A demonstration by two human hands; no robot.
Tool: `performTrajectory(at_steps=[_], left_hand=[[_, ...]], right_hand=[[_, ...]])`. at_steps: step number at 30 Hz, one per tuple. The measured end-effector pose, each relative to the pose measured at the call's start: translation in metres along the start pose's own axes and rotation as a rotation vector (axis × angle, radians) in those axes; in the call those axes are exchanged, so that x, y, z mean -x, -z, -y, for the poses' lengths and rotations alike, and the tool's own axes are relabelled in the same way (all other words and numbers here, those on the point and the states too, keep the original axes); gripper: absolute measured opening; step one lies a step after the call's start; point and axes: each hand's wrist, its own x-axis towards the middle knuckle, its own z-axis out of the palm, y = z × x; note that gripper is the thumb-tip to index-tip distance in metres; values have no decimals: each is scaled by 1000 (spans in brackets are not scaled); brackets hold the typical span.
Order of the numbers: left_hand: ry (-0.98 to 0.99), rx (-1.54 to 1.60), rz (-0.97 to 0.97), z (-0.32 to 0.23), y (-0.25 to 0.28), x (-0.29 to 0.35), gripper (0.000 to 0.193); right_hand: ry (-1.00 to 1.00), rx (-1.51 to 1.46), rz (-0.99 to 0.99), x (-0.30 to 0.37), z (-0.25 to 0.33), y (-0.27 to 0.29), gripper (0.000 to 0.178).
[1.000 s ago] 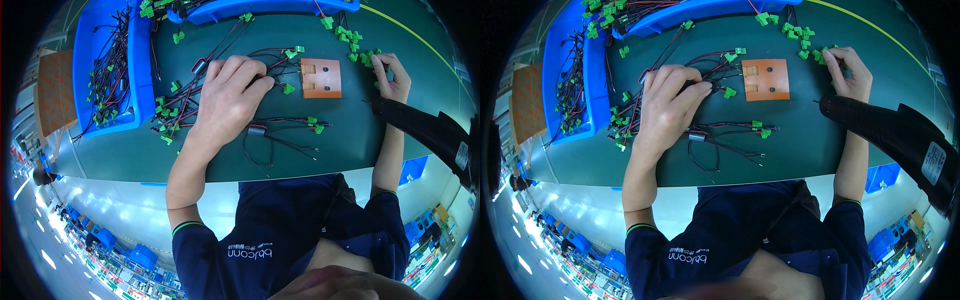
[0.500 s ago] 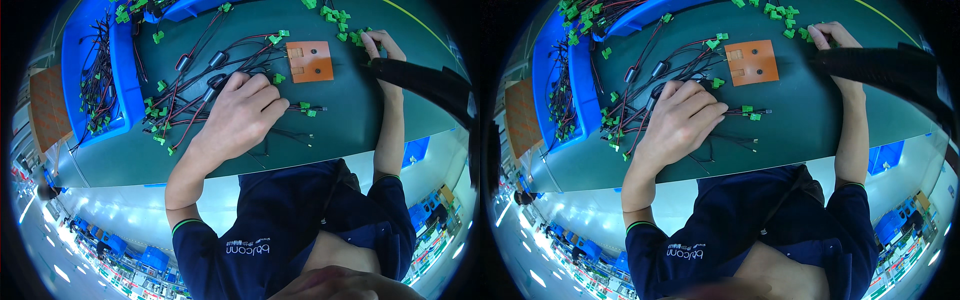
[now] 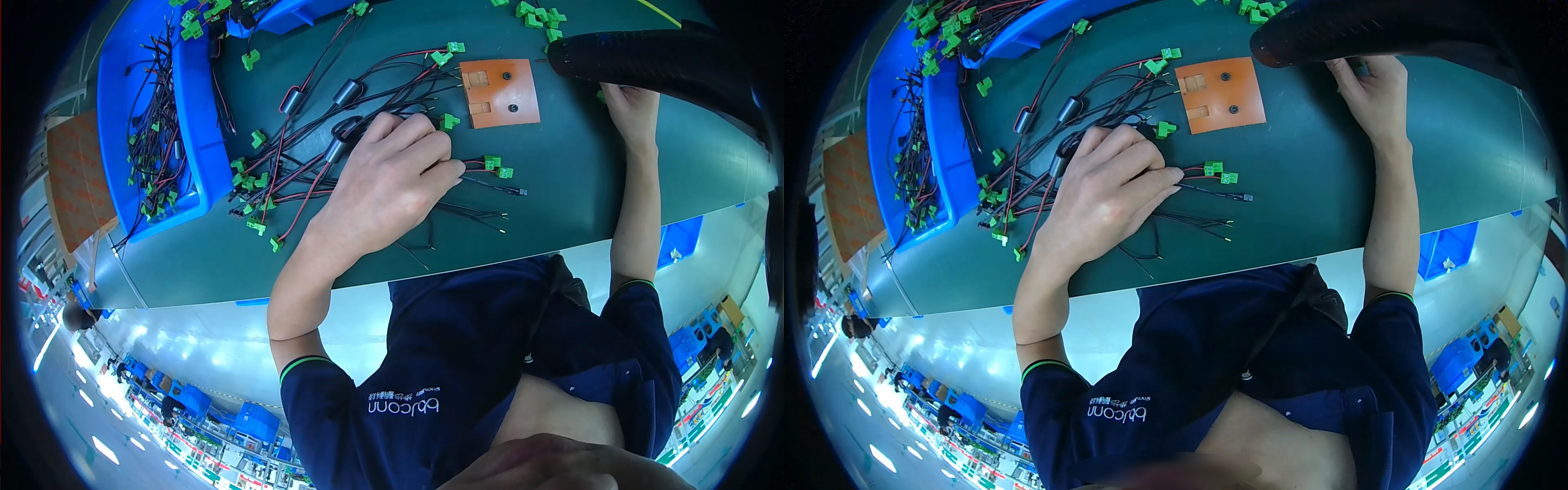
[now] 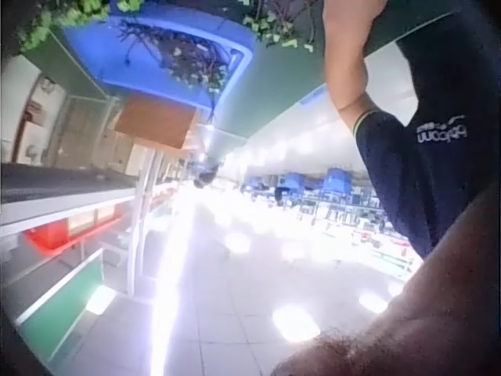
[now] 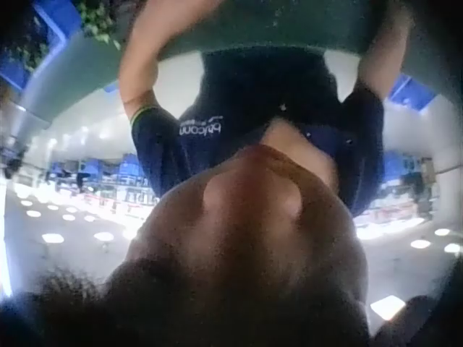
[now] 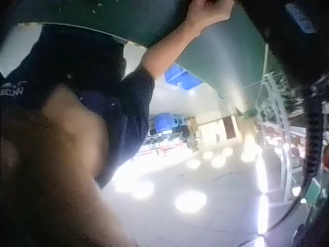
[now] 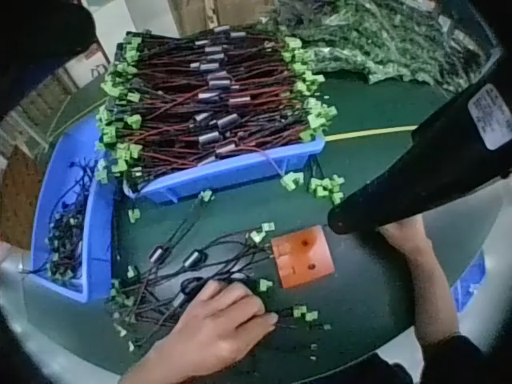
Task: The person picks up a wire and a green connector, joins them together, and applies heat with a heat gun. After repeating this process, the person gathers the completed wire assemblies and places them into a blue tray.
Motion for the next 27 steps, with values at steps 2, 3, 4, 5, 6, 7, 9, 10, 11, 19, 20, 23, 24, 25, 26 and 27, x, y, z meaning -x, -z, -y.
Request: performTrajectory(at_steps=[2, 3, 4, 5, 6, 7, 9, 10, 11, 19, 20, 23, 24, 25, 26, 27], left_hand=[[10, -4, 14, -2, 1, 1, 22], [19, -10, 30, -3, 1, 2, 22], [6, -4, 28, -1, 2, -1, 22], [-3, 6, 25, 1, 1, -3, 22], [0, 9, 25, 1, 1, -3, 21], [-3, 11, 25, 1, 1, -4, 21], [-7, -4, 36, 2, -1, -4, 20], [25, -23, 43, 0, 1, 3, 20], [29, -9, 27, 0, 1, 5, 20], [20, 175, -34, 5, 6, -6, 18], [40, 279, -53, 6, 9, -7, 17], [87, 454, -84, 2, 28, -3, 18], [153, 537, -111, 3, 34, -2, 17], [235, 609, -142, 1, 41, 4, 17], [232, 609, -215, 4, 45, 11, 14], [313, 632, -252, 5, 48, 24, 12]], right_hand=[[58, 85, 42, 1, -5, 2, 13], [60, 79, 43, 1, -12, 3, 13], [84, 94, 73, 1, -21, 8, 14], [108, 110, 103, 1, -29, 13, 14], [107, 111, 103, 2, -36, 11, 14], [41, 173, 64, 4, -42, 8, 14], [-27, 233, 30, 1, -30, 5, 14], [7, 156, 60, -10, 2, -10, 13], [35, 110, 80, -16, 22, -13, 12], [152, 75, 31, -20, 21, -1, 14], [121, 5, -32, -21, 16, 0, 13], [-9, -170, -213, -12, 11, 10, 13], [-43, -285, -324, -9, 1, 32, 13], [-76, -419, -423, -15, 10, 36, 18], [-135, -592, -668, -7, 23, 36, 17], [-201, -766, -907, 3, 52, 35, 22]])
